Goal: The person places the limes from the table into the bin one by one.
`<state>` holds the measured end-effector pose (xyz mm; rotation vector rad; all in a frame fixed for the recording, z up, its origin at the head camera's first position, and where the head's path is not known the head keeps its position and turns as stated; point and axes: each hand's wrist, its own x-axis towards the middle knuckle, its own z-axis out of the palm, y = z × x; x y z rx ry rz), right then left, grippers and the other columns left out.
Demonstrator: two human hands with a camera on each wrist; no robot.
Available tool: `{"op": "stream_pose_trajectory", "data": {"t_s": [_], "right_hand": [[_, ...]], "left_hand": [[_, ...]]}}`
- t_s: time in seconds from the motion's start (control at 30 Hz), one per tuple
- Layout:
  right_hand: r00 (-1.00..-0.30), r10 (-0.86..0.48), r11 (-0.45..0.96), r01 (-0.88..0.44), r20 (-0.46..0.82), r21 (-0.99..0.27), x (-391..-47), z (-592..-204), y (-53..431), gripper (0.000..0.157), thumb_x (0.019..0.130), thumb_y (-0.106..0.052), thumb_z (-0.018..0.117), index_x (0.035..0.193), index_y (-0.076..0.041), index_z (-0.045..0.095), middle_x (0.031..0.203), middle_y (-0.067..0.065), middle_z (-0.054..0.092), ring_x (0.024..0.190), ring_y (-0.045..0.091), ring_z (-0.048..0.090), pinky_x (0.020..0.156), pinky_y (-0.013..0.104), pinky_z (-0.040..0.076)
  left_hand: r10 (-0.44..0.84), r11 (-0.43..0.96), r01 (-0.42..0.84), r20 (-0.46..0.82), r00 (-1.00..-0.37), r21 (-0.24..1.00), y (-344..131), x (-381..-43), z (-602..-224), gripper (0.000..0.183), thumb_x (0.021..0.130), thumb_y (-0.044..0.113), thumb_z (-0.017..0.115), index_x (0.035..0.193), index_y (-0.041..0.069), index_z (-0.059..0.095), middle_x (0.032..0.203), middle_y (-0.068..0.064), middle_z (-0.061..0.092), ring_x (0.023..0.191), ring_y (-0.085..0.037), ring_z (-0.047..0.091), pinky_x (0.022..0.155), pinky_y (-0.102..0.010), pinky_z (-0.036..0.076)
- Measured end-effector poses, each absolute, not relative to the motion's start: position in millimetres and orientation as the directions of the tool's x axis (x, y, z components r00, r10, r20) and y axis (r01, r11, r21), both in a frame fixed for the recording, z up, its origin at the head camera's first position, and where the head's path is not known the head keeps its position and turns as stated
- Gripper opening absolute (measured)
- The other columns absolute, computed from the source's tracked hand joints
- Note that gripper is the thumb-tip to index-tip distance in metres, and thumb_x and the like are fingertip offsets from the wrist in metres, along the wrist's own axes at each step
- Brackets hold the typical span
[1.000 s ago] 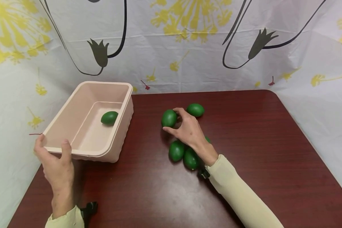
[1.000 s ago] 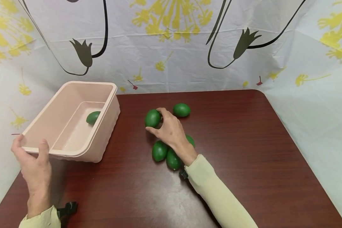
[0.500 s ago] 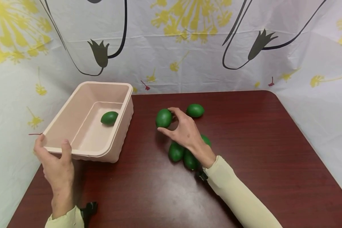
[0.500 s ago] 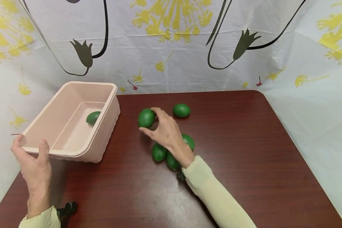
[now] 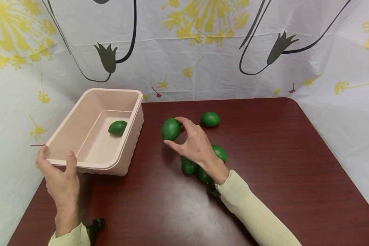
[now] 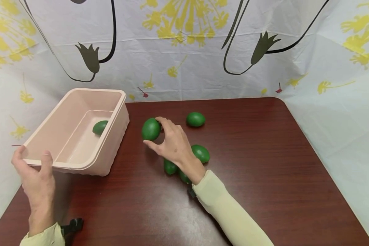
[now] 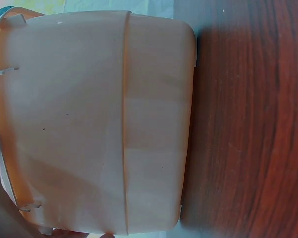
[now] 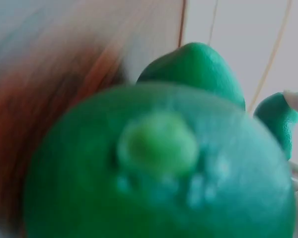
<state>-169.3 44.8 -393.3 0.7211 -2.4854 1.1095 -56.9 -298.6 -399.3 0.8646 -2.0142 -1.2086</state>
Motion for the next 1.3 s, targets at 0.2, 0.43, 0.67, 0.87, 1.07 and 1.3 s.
{"op": "stream_pose_trajectory", "data": {"t_s": [0.2, 0.43, 0.67, 0.87, 1.07, 1.3], "right_hand": [[-0.816, -0.317, 0.567, -0.572, 0.484, -0.593, -164.2, -393.7, 38.7, 0.074, 0.080, -0.044, 0.087, 0.138, -0.011, 0.059, 0.120, 0.001, 0.071, 0.100, 0.021, 0.069, 0.090, 0.041, 0.053], [-0.784, -0.331, 0.541, -0.613, 0.525, -0.576, -161.3, -396.6, 30.9, 0.073, 0.079, -0.044, 0.088, 0.137, -0.011, 0.059, 0.121, 0.000, 0.071, 0.098, 0.013, 0.067, 0.093, 0.038, 0.049], [-0.745, -0.337, 0.522, -0.656, 0.575, -0.545, -157.7, -396.7, 22.2, 0.074, 0.079, -0.046, 0.088, 0.137, -0.010, 0.059, 0.120, 0.001, 0.071, 0.098, 0.014, 0.068, 0.095, 0.037, 0.050], [-0.733, -0.335, 0.521, -0.668, 0.592, -0.531, -154.6, -394.6, 16.4, 0.075, 0.079, -0.047, 0.087, 0.138, -0.010, 0.059, 0.119, 0.001, 0.072, 0.097, 0.013, 0.067, 0.097, 0.037, 0.049], [-0.729, -0.332, 0.502, -0.674, 0.598, -0.542, -152.7, -391.6, 12.2, 0.076, 0.079, -0.047, 0.087, 0.139, -0.010, 0.059, 0.120, 0.001, 0.072, 0.098, 0.015, 0.067, 0.096, 0.034, 0.050], [-0.758, -0.334, 0.475, -0.649, 0.561, -0.594, -148.5, -389.4, 7.5, 0.076, 0.078, -0.047, 0.087, 0.140, -0.012, 0.059, 0.120, -0.002, 0.071, 0.100, 0.013, 0.066, 0.088, 0.034, 0.054]], "left_hand": [[-0.789, 0.363, -0.214, 0.177, -0.589, 0.907, -299.0, -56.9, -399.5, 0.066, 0.095, 0.046, 0.058, 0.155, 0.048, 0.030, 0.164, 0.013, 0.036, 0.147, -0.033, 0.043, 0.115, -0.058, 0.025], [-0.786, 0.365, -0.213, 0.177, -0.593, 0.906, -298.6, -57.0, -399.0, 0.066, 0.095, 0.046, 0.057, 0.155, 0.047, 0.030, 0.165, 0.012, 0.036, 0.147, -0.033, 0.043, 0.115, -0.058, 0.025], [-0.786, 0.366, -0.211, 0.179, -0.592, 0.907, -298.2, -56.6, -398.3, 0.066, 0.095, 0.045, 0.057, 0.155, 0.047, 0.030, 0.165, 0.012, 0.036, 0.147, -0.032, 0.043, 0.116, -0.057, 0.025], [-0.785, 0.373, -0.204, 0.191, -0.589, 0.905, -297.4, -55.7, -397.4, 0.066, 0.095, 0.045, 0.058, 0.155, 0.047, 0.031, 0.164, 0.012, 0.037, 0.148, -0.030, 0.043, 0.116, -0.056, 0.026], [-0.784, 0.373, -0.199, 0.193, -0.590, 0.906, -297.0, -55.7, -396.9, 0.065, 0.095, 0.045, 0.058, 0.155, 0.047, 0.031, 0.164, 0.012, 0.037, 0.148, -0.028, 0.043, 0.116, -0.055, 0.026], [-0.787, 0.366, -0.206, 0.183, -0.589, 0.907, -296.9, -55.9, -397.0, 0.066, 0.095, 0.046, 0.057, 0.155, 0.047, 0.030, 0.165, 0.013, 0.036, 0.148, -0.031, 0.043, 0.116, -0.056, 0.025]]}}
